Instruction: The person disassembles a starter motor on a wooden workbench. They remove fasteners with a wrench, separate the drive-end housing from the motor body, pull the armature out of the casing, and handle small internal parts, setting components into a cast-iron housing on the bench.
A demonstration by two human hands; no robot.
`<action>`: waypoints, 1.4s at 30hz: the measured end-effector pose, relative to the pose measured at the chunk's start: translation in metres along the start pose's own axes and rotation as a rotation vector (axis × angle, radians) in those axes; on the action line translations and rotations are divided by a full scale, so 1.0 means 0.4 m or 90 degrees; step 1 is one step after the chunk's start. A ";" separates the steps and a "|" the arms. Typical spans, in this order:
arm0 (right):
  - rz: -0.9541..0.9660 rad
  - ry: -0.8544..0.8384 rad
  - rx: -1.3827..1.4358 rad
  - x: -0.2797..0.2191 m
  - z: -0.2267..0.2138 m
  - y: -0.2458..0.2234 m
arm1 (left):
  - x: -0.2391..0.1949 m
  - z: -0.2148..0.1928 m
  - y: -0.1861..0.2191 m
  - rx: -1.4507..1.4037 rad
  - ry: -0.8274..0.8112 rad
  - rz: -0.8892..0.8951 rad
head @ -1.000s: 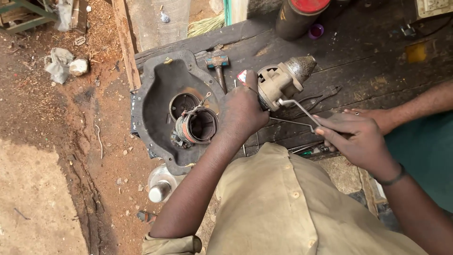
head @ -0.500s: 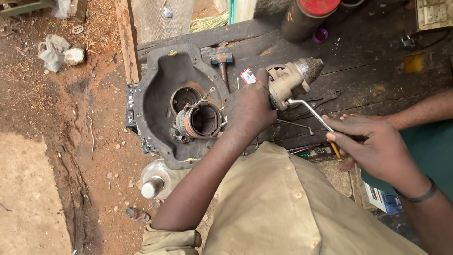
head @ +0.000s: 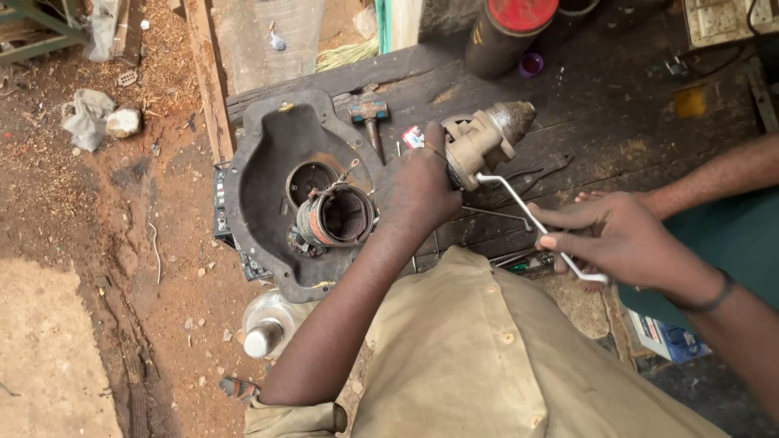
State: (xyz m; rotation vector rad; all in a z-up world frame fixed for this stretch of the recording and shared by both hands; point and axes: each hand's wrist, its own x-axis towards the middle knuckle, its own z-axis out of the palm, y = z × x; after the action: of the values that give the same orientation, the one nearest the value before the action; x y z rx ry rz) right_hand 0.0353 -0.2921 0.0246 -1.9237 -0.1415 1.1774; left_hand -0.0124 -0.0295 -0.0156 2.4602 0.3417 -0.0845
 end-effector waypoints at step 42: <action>-0.070 0.134 -0.002 -0.084 0.036 -0.094 | -0.027 -0.010 0.045 0.054 -0.008 -0.025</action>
State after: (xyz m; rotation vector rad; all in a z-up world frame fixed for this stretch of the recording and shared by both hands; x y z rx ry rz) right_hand 0.0175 -0.2762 0.0712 -2.0019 -0.1341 0.8979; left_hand -0.0184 -0.0430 -0.0001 2.5362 0.3877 -0.1332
